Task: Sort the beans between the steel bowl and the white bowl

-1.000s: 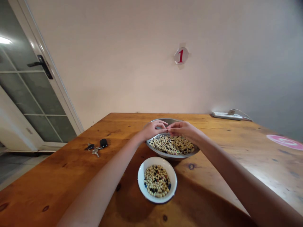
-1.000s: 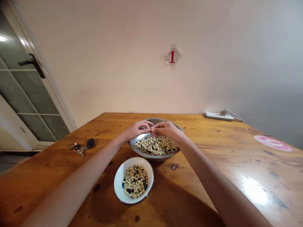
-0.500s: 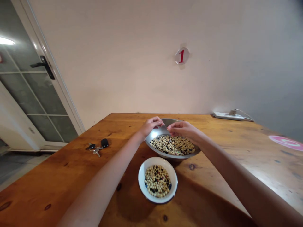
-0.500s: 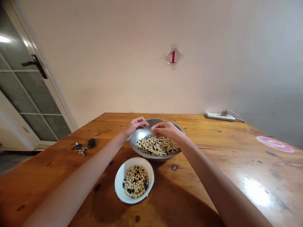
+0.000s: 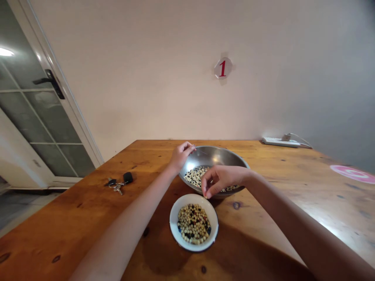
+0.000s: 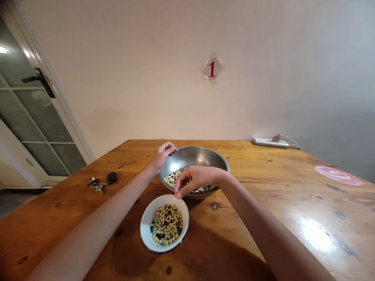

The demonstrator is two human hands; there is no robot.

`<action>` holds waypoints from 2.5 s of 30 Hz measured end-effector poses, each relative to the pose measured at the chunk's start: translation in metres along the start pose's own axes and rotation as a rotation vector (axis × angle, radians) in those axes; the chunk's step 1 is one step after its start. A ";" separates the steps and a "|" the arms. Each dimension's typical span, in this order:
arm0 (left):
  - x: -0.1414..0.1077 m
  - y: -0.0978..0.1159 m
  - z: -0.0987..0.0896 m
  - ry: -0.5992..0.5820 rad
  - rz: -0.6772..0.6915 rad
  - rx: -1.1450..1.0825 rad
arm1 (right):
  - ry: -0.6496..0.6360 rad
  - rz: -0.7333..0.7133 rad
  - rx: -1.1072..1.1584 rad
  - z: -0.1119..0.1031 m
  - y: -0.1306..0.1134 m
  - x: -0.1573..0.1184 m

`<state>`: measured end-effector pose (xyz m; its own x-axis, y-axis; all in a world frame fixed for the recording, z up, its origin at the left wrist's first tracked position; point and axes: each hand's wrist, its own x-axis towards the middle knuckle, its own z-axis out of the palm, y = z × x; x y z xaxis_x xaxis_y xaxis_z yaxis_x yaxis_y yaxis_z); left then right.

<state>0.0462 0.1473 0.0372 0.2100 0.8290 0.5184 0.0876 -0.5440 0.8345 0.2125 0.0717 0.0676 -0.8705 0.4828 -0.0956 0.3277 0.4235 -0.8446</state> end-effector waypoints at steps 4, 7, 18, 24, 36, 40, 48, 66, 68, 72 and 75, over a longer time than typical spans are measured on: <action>-0.001 0.002 0.000 -0.013 0.011 0.019 | -0.047 -0.036 -0.043 0.003 -0.004 0.002; -0.001 0.004 0.001 -0.017 0.022 0.027 | -0.025 -0.037 -0.115 0.002 -0.004 0.004; -0.002 0.003 0.001 -0.089 0.009 0.085 | 0.346 0.306 -0.519 -0.015 0.061 0.006; -0.001 0.004 0.002 -0.115 -0.017 0.095 | 0.375 0.293 -0.502 -0.013 0.049 0.005; 0.000 0.001 0.001 -0.052 -0.114 -0.124 | 0.872 0.197 0.084 -0.027 0.041 -0.006; 0.000 0.001 0.000 -0.076 -0.073 -0.147 | 0.882 0.177 0.200 -0.026 0.037 -0.008; -0.001 0.002 0.001 -0.116 -0.003 -0.178 | 0.813 0.105 0.248 -0.025 0.036 -0.006; -0.001 0.001 0.001 -0.077 0.009 -0.171 | 0.812 0.084 0.232 -0.025 0.038 -0.007; -0.001 0.001 0.001 -0.081 0.019 -0.156 | 0.816 0.087 0.230 -0.025 0.038 -0.007; -0.002 0.002 0.001 -0.083 0.037 -0.131 | 0.819 0.092 0.238 -0.026 0.038 -0.007; -0.002 0.002 0.001 -0.063 0.039 -0.123 | 0.820 0.089 0.244 -0.026 0.038 -0.007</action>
<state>0.0465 0.1445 0.0377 0.2718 0.7959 0.5411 -0.0409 -0.5522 0.8327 0.2403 0.1045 0.0498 -0.2736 0.9477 0.1644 0.2126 0.2263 -0.9506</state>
